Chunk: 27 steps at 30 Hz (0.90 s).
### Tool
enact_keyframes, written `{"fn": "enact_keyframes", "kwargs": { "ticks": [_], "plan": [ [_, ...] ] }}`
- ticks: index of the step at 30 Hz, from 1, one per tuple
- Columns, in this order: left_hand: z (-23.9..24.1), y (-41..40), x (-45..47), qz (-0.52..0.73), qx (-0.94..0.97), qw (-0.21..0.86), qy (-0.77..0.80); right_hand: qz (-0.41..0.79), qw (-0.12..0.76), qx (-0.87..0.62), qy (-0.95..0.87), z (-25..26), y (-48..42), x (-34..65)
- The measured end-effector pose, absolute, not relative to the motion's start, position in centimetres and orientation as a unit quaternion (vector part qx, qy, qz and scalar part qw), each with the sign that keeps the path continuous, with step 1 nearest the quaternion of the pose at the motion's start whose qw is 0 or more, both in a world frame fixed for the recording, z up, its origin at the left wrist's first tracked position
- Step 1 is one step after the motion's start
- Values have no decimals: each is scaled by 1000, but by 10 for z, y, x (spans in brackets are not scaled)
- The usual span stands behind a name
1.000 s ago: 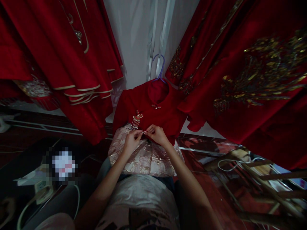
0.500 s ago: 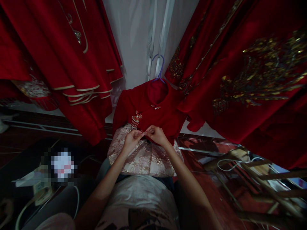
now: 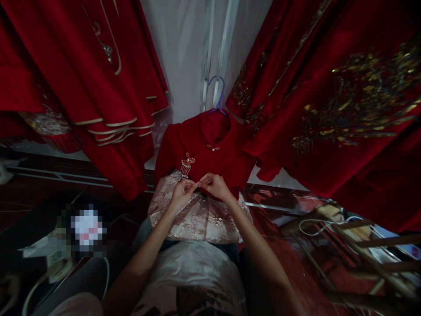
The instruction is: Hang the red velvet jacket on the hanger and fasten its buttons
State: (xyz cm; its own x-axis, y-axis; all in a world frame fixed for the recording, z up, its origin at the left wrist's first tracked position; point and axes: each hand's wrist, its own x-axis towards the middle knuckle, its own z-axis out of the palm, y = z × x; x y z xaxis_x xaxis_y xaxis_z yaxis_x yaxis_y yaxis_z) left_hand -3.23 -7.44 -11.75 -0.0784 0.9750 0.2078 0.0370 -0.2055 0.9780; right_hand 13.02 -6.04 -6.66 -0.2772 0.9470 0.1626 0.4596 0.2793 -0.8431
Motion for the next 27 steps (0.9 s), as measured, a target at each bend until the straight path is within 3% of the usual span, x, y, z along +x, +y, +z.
{"fn": "enact_keyframes", "kwargs": {
  "ticks": [10, 14, 21, 27],
  "plan": [
    [-84, -64, -34, 599, 477, 495, 411, 462, 305, -389, -736, -39, -63, 162],
    [-68, -50, -25, 633, 420, 552, 343, 468, 303, -383, -737, -22, -68, 174],
    [-60, -37, -18, 629, 314, 612, 363, 470, 318, -376, -733, -14, -70, 181],
    [-52, -31, -12, 640, 316, 603, 356, 479, 304, -383, -729, -10, -71, 189]
  ]
}}
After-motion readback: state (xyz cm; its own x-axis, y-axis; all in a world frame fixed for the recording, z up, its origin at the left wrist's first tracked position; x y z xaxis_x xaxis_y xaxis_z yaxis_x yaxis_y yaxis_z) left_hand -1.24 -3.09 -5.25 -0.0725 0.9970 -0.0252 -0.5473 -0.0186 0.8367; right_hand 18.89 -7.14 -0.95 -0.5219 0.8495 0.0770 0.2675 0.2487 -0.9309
